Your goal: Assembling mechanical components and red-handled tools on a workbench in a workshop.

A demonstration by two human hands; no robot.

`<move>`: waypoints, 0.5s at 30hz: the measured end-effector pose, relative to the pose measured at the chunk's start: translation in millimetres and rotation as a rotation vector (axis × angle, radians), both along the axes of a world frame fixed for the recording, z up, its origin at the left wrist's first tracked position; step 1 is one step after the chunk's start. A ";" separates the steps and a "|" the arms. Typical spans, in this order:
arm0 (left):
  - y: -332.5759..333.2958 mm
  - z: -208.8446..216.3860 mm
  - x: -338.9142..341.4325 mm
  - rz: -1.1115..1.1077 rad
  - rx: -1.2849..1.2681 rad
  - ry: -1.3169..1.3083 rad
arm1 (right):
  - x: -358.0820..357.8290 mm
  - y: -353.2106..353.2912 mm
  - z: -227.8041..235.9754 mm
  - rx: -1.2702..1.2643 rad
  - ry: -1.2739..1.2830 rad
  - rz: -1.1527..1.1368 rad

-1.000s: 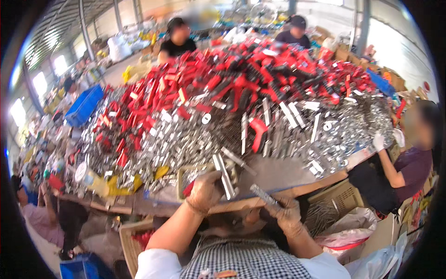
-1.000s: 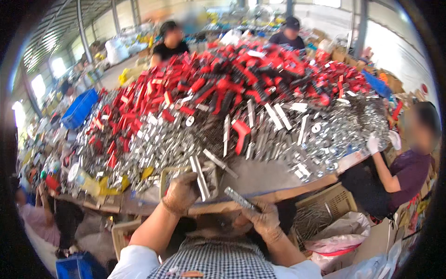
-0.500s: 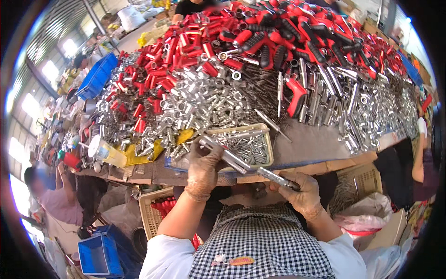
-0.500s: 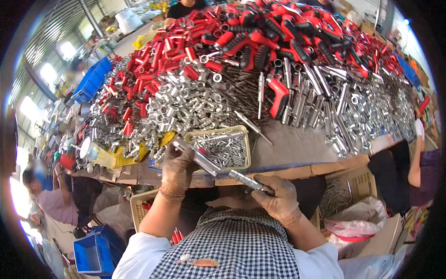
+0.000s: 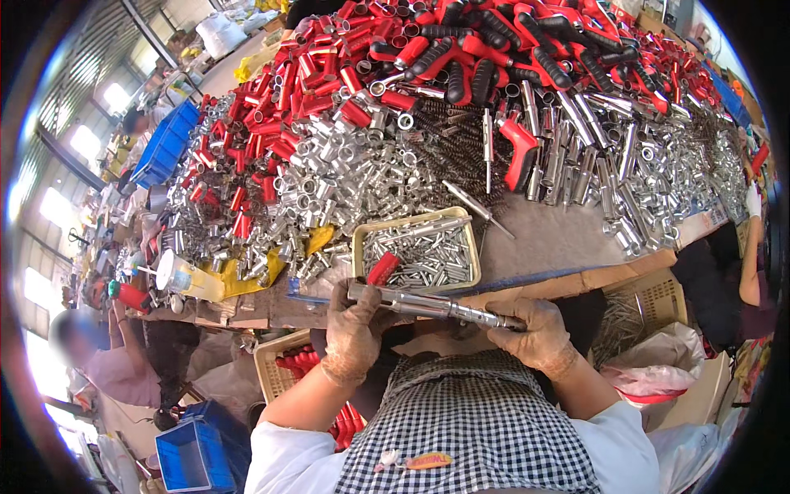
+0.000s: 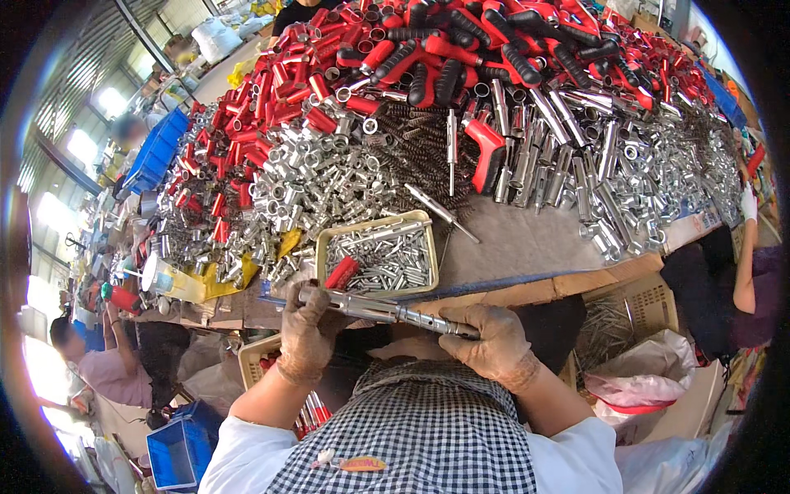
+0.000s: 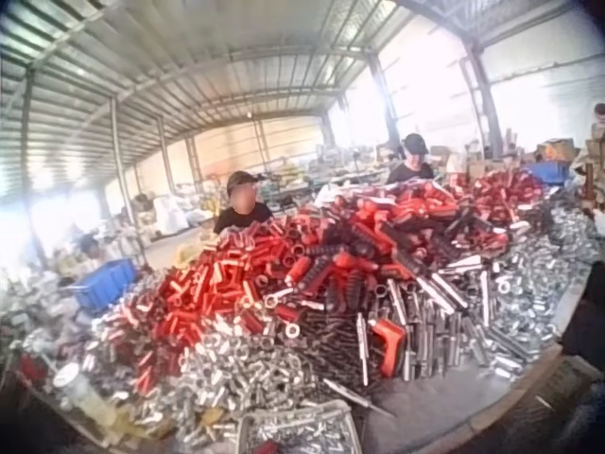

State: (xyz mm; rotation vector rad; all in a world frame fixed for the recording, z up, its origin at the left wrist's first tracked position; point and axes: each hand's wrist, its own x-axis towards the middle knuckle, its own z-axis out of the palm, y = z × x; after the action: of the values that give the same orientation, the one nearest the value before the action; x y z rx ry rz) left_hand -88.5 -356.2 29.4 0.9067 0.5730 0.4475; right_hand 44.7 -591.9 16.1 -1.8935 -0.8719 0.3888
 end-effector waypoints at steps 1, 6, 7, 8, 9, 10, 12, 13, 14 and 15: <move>-4.9 -2.1 -3.1 0.004 0.005 0.004 | -0.1 -0.1 1.4 0.005 0.004 0.004; 0.3 4.4 -12.1 -0.105 0.114 0.132 | 4.9 -6.5 4.6 -0.049 0.163 0.080; 5.8 10.1 -13.7 -0.195 0.136 0.197 | 6.9 -9.8 1.1 -0.046 0.165 0.080; 12.2 19.4 -13.4 -0.292 0.129 0.205 | 8.3 -13.9 -2.6 0.000 0.221 0.114; 22.0 18.7 -13.9 -0.295 0.131 0.205 | 9.5 -16.3 -4.2 0.046 0.276 0.147; 33.5 14.4 -15.7 -0.446 0.126 0.224 | 10.4 -15.3 -3.3 0.050 0.277 0.151; 41.8 7.2 -17.5 -0.608 0.044 0.231 | 12.6 -13.5 0.2 0.071 0.113 0.287; 42.4 2.0 -17.7 -0.604 0.046 0.231 | 12.9 -12.1 0.7 0.073 0.111 0.290; 42.4 -5.5 -18.7 -0.648 0.060 0.171 | 12.7 -9.7 1.7 -0.007 0.141 0.329; 41.2 -9.3 -18.7 -0.690 0.074 0.110 | 12.5 -7.3 2.8 -0.087 0.170 0.368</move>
State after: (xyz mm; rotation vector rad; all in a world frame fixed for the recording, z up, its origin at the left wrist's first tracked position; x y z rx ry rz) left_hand -107.1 -315.0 20.0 1.1370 0.3119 -0.2071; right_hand 57.3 -599.1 18.9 -1.7455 -1.1031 0.8103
